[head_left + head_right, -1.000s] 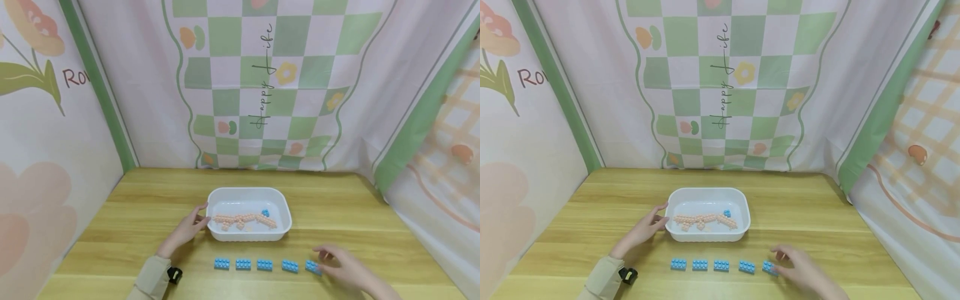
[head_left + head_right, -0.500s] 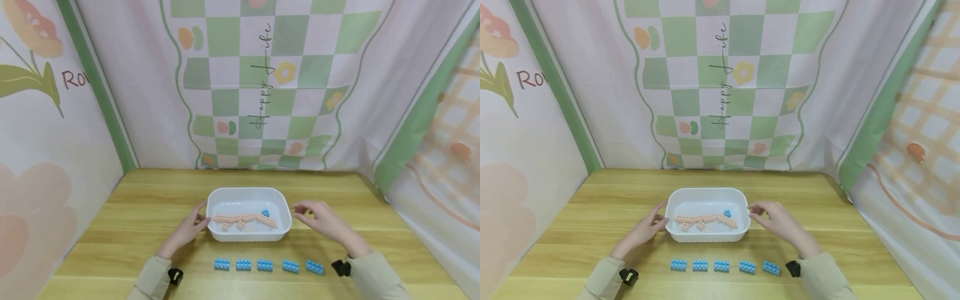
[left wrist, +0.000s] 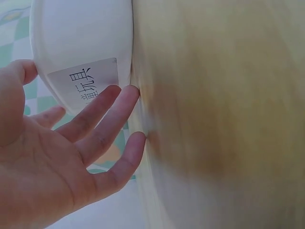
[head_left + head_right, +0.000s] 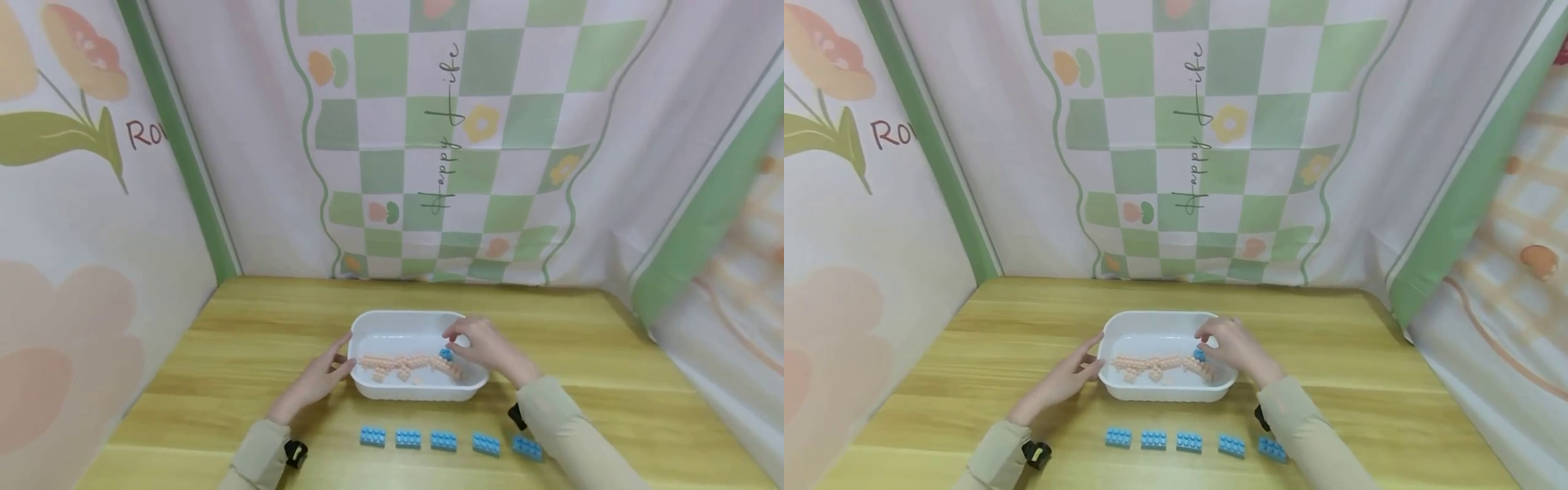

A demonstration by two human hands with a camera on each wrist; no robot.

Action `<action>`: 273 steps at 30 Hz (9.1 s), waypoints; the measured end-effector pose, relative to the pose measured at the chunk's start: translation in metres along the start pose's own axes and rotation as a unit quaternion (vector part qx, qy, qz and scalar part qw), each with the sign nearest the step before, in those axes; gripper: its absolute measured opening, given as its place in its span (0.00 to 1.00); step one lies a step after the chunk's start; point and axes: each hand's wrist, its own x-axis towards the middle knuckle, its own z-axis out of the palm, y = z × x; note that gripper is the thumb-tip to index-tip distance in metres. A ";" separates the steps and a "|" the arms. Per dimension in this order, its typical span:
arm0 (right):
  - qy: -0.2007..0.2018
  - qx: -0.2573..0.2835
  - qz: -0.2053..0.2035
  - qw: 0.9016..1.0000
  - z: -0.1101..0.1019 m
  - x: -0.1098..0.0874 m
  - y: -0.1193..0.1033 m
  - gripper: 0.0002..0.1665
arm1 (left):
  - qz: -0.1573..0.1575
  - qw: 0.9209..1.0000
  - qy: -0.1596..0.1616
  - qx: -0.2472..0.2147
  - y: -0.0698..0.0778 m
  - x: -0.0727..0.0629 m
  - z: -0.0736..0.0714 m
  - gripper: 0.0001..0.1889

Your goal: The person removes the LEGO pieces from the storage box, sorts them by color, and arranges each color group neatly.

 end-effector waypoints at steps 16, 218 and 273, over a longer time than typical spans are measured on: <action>-0.102 -0.079 0.044 0.991 0.013 0.003 -0.005 0.11 | -0.004 1.000 0.005 0.002 -0.003 -0.001 0.002 0.32; -0.074 0.081 -0.025 0.994 -0.033 0.039 -0.096 0.12 | -0.026 0.999 -0.018 -0.006 0.009 0.000 -0.007 0.31; -0.147 0.025 0.107 0.983 0.053 0.070 -0.098 0.06 | -0.003 1.000 -0.012 -0.011 0.002 -0.002 -0.004 0.30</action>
